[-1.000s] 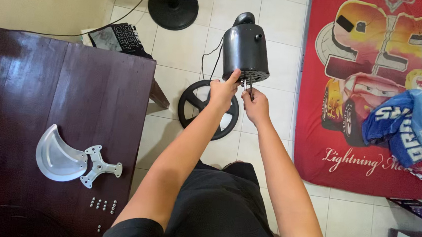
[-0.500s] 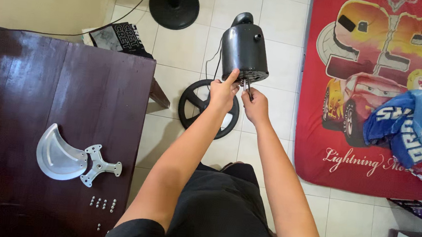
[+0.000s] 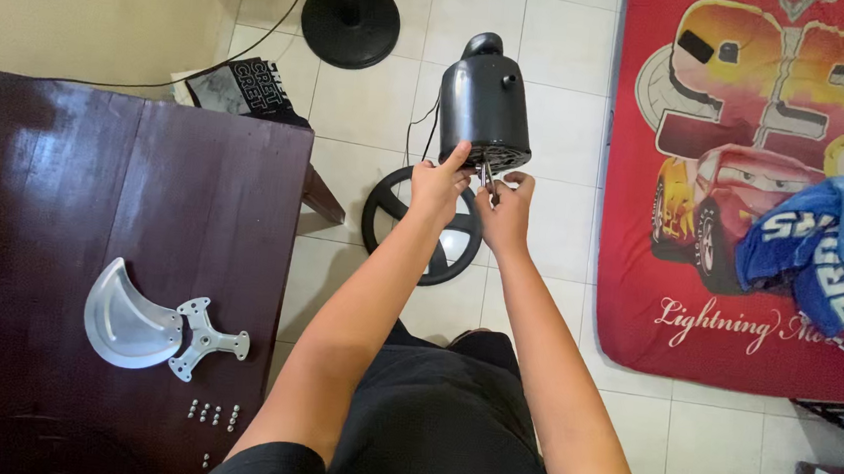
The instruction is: The person assembles an electric fan by attaching the motor housing to the fan stand and tightening screws with a screwdriver. They repeatedly adjust and secure the motor housing to the stand base while handling small screws and the fan blade separately.
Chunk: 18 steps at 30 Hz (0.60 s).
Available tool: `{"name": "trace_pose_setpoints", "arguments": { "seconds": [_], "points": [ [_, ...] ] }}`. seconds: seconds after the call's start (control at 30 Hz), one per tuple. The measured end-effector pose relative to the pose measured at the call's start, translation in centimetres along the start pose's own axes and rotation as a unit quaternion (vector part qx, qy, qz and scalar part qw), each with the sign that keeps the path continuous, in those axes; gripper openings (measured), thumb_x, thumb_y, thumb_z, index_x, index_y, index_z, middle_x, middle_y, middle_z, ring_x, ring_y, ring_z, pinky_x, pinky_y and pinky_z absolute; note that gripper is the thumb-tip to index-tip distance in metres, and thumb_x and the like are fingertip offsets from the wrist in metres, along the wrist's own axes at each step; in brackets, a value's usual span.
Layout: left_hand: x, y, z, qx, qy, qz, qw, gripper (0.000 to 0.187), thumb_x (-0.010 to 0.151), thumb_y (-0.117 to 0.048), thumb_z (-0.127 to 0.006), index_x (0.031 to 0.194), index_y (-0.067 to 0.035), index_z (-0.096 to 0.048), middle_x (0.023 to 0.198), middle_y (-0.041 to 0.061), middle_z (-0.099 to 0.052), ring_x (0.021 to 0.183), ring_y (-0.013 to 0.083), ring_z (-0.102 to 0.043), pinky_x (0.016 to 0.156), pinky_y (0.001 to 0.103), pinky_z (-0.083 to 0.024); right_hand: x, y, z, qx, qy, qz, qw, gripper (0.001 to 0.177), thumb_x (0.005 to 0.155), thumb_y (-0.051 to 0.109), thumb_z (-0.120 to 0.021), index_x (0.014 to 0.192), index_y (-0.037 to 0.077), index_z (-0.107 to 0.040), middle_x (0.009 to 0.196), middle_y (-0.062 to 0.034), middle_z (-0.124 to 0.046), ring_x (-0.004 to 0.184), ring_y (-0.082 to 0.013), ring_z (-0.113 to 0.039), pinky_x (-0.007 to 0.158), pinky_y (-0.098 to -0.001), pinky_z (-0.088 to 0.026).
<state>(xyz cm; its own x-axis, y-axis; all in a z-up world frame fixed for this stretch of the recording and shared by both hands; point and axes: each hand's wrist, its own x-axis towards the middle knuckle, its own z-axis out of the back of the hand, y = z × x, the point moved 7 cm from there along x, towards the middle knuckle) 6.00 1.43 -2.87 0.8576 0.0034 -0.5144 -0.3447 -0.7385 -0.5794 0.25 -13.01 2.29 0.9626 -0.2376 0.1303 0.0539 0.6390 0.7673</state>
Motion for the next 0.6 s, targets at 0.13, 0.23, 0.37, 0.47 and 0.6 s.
{"name": "trace_pose_setpoints", "arguments": {
  "seconds": [0.13, 0.23, 0.37, 0.47, 0.6],
  "points": [
    [-0.1, 0.3, -0.2, 0.001, 0.01, -0.005, 1.0, 0.101, 0.073, -0.017, -0.091, 0.135, 0.023, -0.021, 0.106, 0.027, -0.066, 0.09, 0.0367, -0.072, 0.082, 0.051, -0.055, -0.9, 1.8, 1.6, -0.065, -0.079, 0.095, 0.99, 0.02, 0.092, 0.018, -0.074, 0.099, 0.0, -0.079, 0.161, -0.0277, -0.02, 0.125, -0.0448, -0.055, 0.09, -0.0406, -0.055],
    [0.0, 0.1, -0.1, 0.028, 0.0, 0.0, 1.0, 0.105, 0.074, -0.018, -0.091, 0.14, 0.023, -0.019, 0.105, 0.025, -0.066, 0.09, 0.0365, -0.073, 0.083, 0.049, -0.054, -0.4, 0.5, 1.3, -0.012, -0.019, -0.02, 1.0, 0.021, 0.088, 0.02, -0.072, 0.089, -0.001, -0.075, 0.167, -0.0263, -0.012, 0.133, -0.0467, -0.048, 0.084, -0.0406, -0.057],
    [-0.2, -0.5, -0.2, 0.056, -0.019, 0.003, 0.998, 0.116, 0.073, -0.017, -0.09, 0.144, 0.018, -0.006, 0.108, 0.027, -0.065, 0.096, 0.0397, -0.072, 0.091, 0.051, -0.052, 0.2, 0.8, 1.2, 0.018, -0.011, 0.016, 1.0, 0.02, 0.088, 0.018, -0.072, 0.089, -0.001, -0.076, 0.165, -0.0226, -0.022, 0.14, -0.0452, -0.046, 0.088, -0.043, -0.058],
    [-0.4, -1.0, -0.1, 0.074, -0.021, 0.004, 0.997, 0.119, 0.072, -0.019, -0.09, 0.146, 0.018, -0.004, 0.113, 0.028, -0.063, 0.097, 0.04, -0.074, 0.096, 0.052, -0.053, 0.4, 0.5, 1.0, 0.015, -0.016, 0.048, 0.999, 0.019, 0.087, 0.016, -0.072, 0.09, -0.002, -0.076, 0.163, -0.0237, -0.024, 0.142, -0.0447, -0.045, 0.09, -0.0434, -0.058],
    [-0.2, -1.2, 0.1, 0.112, -0.035, 0.001, 0.993, 0.12, 0.069, -0.022, -0.092, 0.148, 0.015, -0.009, 0.115, 0.029, -0.059, 0.096, 0.0388, -0.074, 0.092, 0.046, -0.054, 0.6, 0.3, 0.8, -0.001, -0.014, 0.087, 0.996, 0.016, 0.087, 0.012, -0.073, 0.093, -0.002, -0.078, 0.16, -0.026, -0.028, 0.14, -0.0444, -0.047, 0.097, -0.0428, -0.056]
  ]
}}
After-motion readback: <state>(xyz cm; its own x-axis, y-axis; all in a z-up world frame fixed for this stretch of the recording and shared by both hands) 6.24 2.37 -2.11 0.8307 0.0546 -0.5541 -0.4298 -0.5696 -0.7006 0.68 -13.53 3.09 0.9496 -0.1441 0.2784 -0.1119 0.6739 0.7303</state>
